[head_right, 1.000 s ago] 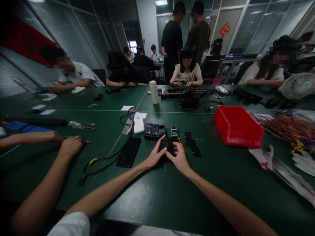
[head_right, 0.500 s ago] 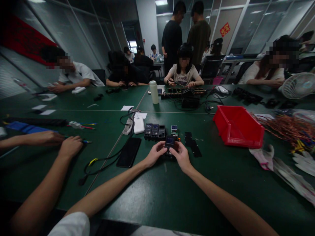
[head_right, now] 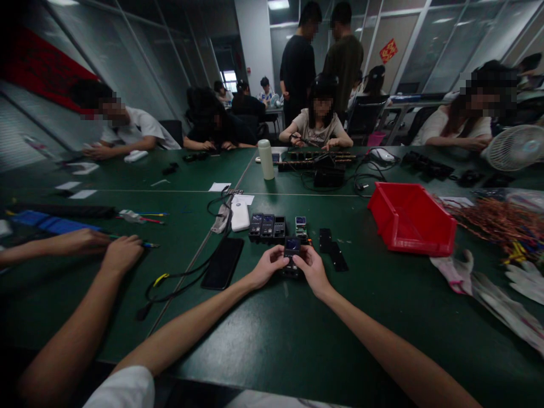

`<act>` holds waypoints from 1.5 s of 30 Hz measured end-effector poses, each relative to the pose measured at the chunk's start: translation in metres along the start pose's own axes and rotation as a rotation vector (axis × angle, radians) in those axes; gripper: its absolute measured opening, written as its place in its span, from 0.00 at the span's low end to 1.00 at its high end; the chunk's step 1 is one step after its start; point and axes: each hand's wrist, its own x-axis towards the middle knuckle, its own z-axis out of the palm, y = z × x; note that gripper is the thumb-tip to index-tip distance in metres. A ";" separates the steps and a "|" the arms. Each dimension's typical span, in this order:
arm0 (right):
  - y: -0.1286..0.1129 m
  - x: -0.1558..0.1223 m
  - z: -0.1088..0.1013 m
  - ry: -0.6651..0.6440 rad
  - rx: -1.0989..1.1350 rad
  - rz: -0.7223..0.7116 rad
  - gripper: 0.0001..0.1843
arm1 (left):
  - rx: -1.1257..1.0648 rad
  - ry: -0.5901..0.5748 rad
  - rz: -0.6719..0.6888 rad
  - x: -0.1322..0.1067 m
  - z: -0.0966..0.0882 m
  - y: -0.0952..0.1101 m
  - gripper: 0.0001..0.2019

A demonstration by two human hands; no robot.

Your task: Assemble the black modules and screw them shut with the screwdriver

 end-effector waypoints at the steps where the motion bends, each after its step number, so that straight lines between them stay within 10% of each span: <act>1: 0.000 0.000 0.000 -0.003 0.000 0.003 0.18 | 0.004 -0.001 -0.002 0.000 0.000 0.000 0.18; 45: -0.002 -0.001 0.000 -0.032 -0.053 0.031 0.16 | 0.059 0.020 -0.001 -0.002 -0.001 0.002 0.14</act>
